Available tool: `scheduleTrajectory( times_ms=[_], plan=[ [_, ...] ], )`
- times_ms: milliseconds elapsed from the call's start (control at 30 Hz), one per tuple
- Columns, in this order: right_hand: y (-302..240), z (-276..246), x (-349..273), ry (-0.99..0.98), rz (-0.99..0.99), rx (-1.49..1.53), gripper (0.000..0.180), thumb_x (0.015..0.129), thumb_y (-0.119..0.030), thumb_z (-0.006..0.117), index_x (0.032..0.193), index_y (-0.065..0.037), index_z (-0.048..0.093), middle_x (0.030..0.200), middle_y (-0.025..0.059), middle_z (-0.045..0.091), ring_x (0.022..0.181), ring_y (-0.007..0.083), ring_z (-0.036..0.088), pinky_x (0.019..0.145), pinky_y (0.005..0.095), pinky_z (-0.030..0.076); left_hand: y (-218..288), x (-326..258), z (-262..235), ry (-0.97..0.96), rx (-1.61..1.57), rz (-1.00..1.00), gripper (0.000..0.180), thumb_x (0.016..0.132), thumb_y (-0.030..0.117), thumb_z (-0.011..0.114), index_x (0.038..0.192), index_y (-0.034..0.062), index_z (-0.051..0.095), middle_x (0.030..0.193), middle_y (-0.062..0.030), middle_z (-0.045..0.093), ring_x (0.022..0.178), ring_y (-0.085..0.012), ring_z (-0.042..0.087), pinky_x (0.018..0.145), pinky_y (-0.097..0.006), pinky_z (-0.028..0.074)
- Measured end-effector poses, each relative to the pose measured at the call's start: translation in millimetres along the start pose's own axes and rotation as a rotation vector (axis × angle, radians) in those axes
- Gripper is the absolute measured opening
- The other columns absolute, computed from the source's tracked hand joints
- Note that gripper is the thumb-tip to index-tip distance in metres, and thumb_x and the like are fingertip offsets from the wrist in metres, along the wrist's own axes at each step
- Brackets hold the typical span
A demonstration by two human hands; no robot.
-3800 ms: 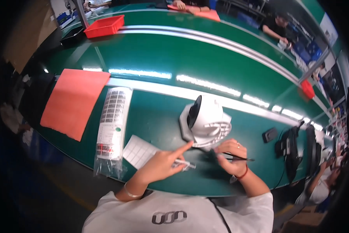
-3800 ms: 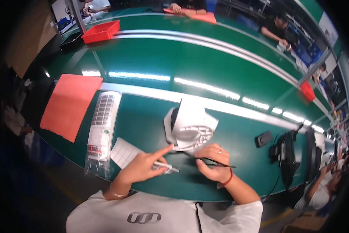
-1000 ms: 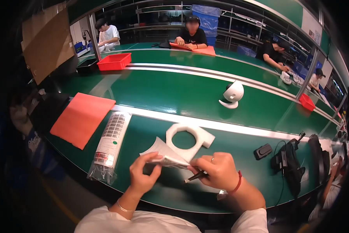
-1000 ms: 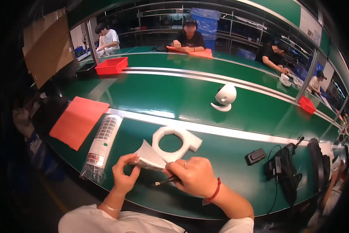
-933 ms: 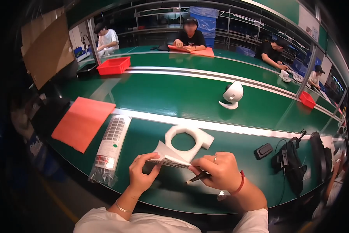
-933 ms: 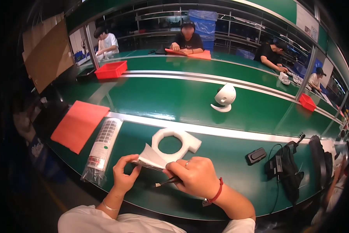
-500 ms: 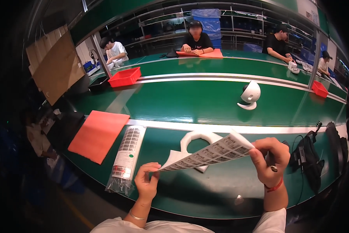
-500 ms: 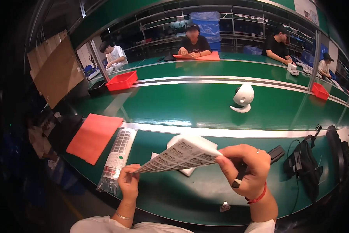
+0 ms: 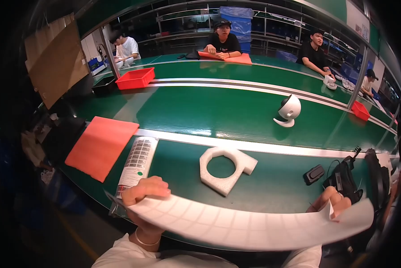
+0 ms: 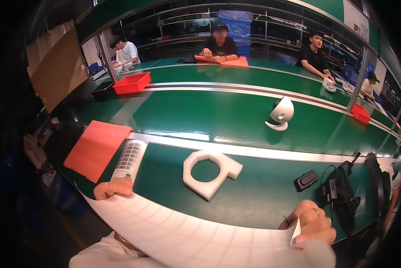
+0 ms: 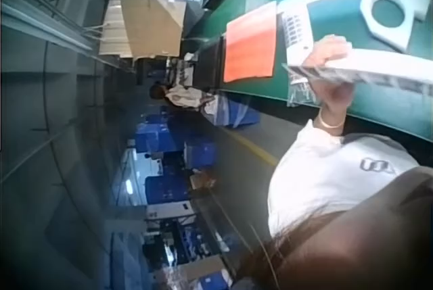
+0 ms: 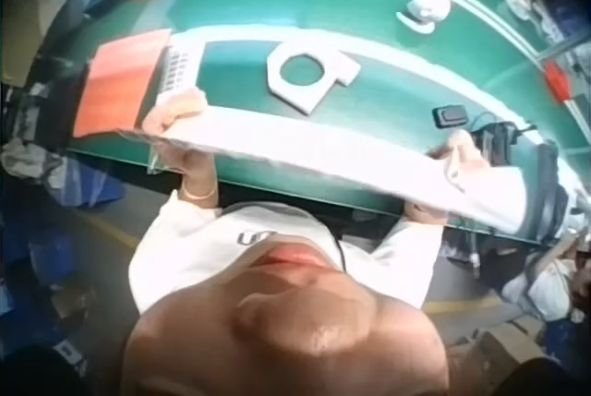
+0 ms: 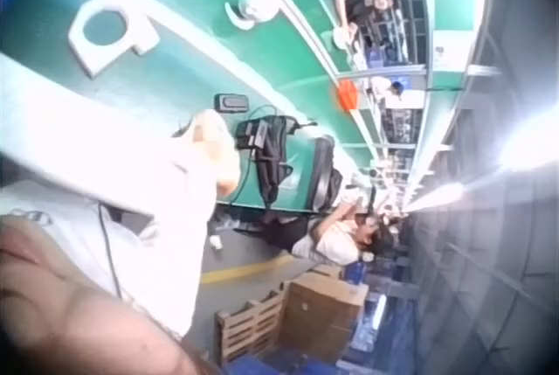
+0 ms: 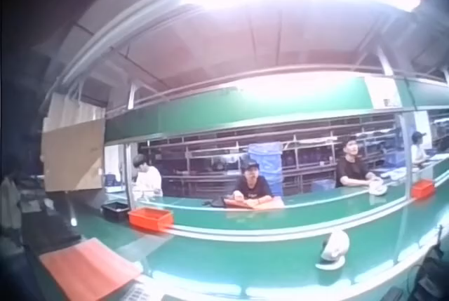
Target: Applying regulatory and safety labels to plastic electronic device housings using a small tool.
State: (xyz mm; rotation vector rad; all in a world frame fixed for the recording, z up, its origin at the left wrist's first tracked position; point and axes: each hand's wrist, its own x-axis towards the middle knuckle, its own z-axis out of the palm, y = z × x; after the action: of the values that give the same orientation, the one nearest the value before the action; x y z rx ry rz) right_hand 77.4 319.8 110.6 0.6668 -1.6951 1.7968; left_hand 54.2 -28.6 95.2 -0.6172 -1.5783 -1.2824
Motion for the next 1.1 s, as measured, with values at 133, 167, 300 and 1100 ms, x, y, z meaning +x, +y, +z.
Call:
scheduleTrajectory(
  times_ms=[133,167,300,1100],
  plan=[
    [25.2,11.3,33.6,-0.274,-0.741,-0.186,0.024,0.062,-0.004,0.070,0.078,-0.008,0.053,0.061,-0.0004,0.046,0.044,0.0153,0.040,0.045,0.0251,0.037,-15.5,22.5,-3.9,-0.032,-0.017,0.136,0.026,0.092,0.031,0.055,0.098,0.0085,0.044,0.077,-0.0098,0.065,0.075,-0.0242,0.062,0.088,-0.045,0.043],
    [21.9,0.8,39.3,-0.381,-0.798,-0.234,0.023,0.064,-0.002,0.069,0.079,-0.008,0.053,0.061,-0.0007,0.045,0.044,0.0157,0.040,0.046,0.0261,0.038,-5.5,39.2,2.0,-0.101,0.212,0.151,0.031,0.090,0.033,0.056,0.105,0.0080,0.045,0.077,-0.0080,0.065,0.078,-0.0245,0.063,0.093,-0.047,0.040],
    [23.8,29.4,21.8,0.247,-0.510,-0.539,0.028,0.076,-0.024,0.073,0.082,-0.004,0.056,0.071,0.0062,0.053,0.063,0.0181,0.047,0.056,0.0293,0.035,-9.8,78.2,12.3,-0.043,0.027,-0.288,0.072,0.071,0.003,0.075,0.131,-0.0063,0.035,0.120,-0.0173,0.055,0.111,-0.0265,0.057,0.091,-0.038,0.047],
    [56.2,56.5,59.2,-0.685,0.047,0.412,0.037,0.077,-0.007,0.069,0.111,0.003,0.058,0.085,0.0273,0.067,0.042,0.0125,0.046,0.042,0.0244,0.034,-30.2,101.6,-24.2,-0.034,0.156,0.228,0.014,0.070,0.021,0.070,0.070,0.0081,0.065,0.062,-0.0015,0.063,0.058,-0.0147,0.056,0.084,-0.037,0.041]
  ],
)
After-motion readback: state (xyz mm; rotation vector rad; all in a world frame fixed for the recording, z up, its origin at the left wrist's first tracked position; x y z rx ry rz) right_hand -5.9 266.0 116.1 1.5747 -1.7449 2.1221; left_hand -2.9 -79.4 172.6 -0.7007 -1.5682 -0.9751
